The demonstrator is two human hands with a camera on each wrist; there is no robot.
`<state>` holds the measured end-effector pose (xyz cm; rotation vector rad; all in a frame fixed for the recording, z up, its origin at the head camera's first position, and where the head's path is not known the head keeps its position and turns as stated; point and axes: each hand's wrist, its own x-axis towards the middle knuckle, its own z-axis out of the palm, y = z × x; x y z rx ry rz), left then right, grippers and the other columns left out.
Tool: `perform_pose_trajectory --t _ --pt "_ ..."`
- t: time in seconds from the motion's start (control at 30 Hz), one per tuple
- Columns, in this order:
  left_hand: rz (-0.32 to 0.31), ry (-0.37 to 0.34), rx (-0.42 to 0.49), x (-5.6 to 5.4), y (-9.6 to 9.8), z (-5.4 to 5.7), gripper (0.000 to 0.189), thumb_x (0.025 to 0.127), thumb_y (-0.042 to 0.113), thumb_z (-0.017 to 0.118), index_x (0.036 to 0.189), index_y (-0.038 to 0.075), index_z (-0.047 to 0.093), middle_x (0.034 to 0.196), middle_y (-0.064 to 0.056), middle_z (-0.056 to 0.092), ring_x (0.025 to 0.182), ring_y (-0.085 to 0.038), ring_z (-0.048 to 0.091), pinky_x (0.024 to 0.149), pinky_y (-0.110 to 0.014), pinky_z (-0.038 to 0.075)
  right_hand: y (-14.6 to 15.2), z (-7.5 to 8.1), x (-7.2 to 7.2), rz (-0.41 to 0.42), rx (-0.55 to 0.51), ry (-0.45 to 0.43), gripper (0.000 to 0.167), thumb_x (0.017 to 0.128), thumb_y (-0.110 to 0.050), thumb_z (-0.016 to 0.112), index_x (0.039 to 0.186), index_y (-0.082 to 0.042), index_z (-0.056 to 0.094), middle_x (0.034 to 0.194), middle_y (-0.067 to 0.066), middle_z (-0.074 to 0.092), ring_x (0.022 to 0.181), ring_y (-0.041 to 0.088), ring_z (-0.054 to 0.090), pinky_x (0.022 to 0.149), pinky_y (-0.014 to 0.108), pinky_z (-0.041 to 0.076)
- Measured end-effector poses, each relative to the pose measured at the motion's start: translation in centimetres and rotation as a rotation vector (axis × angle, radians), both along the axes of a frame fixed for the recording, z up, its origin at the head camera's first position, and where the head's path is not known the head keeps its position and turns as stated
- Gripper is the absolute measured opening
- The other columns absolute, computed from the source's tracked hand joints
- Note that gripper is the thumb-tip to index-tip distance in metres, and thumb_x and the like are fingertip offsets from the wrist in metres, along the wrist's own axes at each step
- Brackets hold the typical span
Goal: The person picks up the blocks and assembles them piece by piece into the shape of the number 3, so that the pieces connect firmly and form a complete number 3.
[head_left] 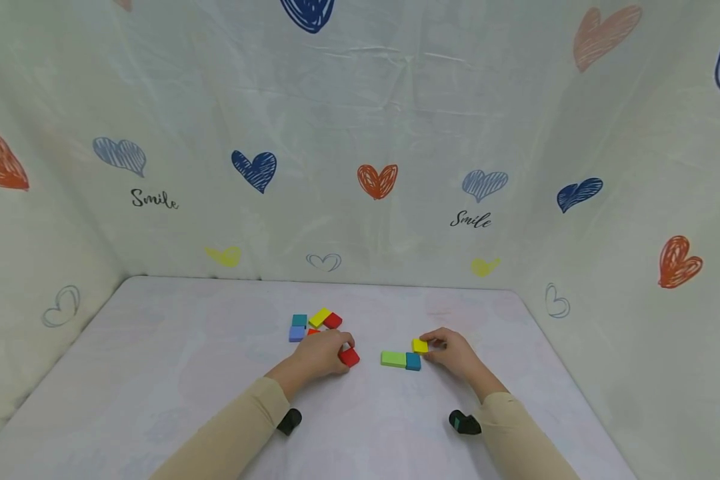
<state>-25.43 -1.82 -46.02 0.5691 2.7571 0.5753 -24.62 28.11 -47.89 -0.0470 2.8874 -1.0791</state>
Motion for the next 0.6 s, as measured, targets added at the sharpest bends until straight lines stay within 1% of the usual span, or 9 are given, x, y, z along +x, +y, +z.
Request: perform_pose_trajectory --t 0.4,0.6 --pt "-0.001 0.001 0.020 0.04 -0.07 -0.16 0.042 0.076 0.022 0.084 0.113 0.019 0.064 0.099 0.002 0.060 0.094 -0.018 0.055 0.077 -0.037 0.053 0.08 -0.01 0.16 0.007 -0.007 0.003 0.029 0.082 -0.004 0.076 0.109 -0.012 0.072 0.107 -0.003 0.065 0.096 0.020 0.055 0.089 0.042 0.046" --pt "-0.008 0.007 0.009 -0.02 -0.13 -0.23 0.042 0.076 0.024 0.084 0.113 0.020 0.064 0.099 0.003 0.060 0.093 -0.017 0.055 0.076 -0.037 0.053 0.03 0.00 0.24 0.013 -0.005 0.019 0.028 0.082 -0.004 0.077 0.109 -0.012 0.072 0.106 -0.003 0.065 0.095 0.019 0.055 0.088 0.041 0.046"
